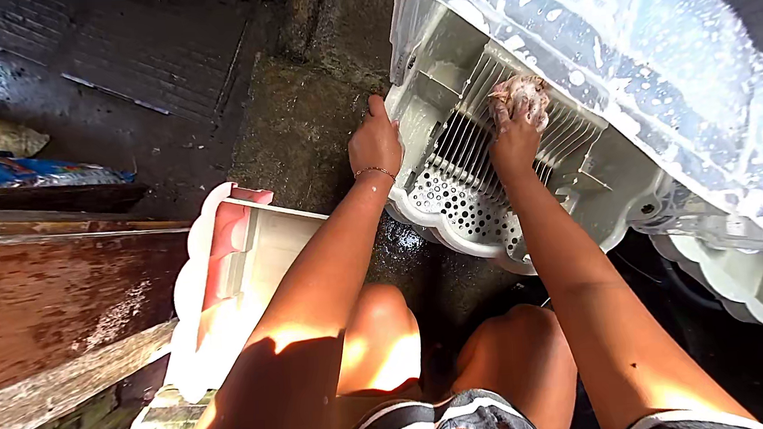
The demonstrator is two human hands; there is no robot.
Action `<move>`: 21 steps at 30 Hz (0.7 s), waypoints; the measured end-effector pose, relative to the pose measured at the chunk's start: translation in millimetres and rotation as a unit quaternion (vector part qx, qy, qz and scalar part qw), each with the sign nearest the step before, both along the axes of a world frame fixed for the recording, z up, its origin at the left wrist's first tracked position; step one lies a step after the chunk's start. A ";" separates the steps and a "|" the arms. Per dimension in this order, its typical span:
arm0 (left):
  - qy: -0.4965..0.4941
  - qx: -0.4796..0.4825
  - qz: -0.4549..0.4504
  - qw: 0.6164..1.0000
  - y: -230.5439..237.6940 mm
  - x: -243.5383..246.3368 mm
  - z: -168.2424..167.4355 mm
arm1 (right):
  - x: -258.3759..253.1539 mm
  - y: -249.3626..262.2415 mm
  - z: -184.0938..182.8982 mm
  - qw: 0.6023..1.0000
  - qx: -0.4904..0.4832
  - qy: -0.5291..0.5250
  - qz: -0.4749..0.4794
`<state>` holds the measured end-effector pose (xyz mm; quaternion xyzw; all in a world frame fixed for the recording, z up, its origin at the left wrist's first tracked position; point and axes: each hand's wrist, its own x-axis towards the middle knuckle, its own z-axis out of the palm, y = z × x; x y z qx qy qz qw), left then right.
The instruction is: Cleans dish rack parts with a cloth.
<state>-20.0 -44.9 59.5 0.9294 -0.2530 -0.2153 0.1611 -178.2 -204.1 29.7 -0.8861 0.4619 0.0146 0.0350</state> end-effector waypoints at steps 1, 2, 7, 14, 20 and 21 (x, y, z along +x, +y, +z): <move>-0.001 0.000 0.000 1.000 -0.8 0.7 0.4 | -2.1 -0.5 2.2 1.000 -0.002 0.012 0.018; -0.001 0.001 -0.001 1.000 -0.8 0.4 0.1 | -6.7 -0.5 0.2 0.999 -0.006 0.021 0.042; -0.003 0.003 0.001 1.000 -2.0 0.1 1.4 | -22.8 -3.5 -21.2 0.989 0.022 0.031 0.145; -0.010 -0.001 0.004 1.000 -1.4 -1.4 -0.3 | -26.3 -13.8 -27.2 0.968 0.183 -0.118 0.129; -0.016 0.000 0.006 1.000 -2.6 -1.3 -0.7 | 11.8 14.4 90.1 0.979 0.157 -0.131 -0.001; -0.016 0.004 0.006 1.000 -1.9 -1.8 -1.4 | 16.1 10.3 90.3 0.987 0.093 -0.134 0.003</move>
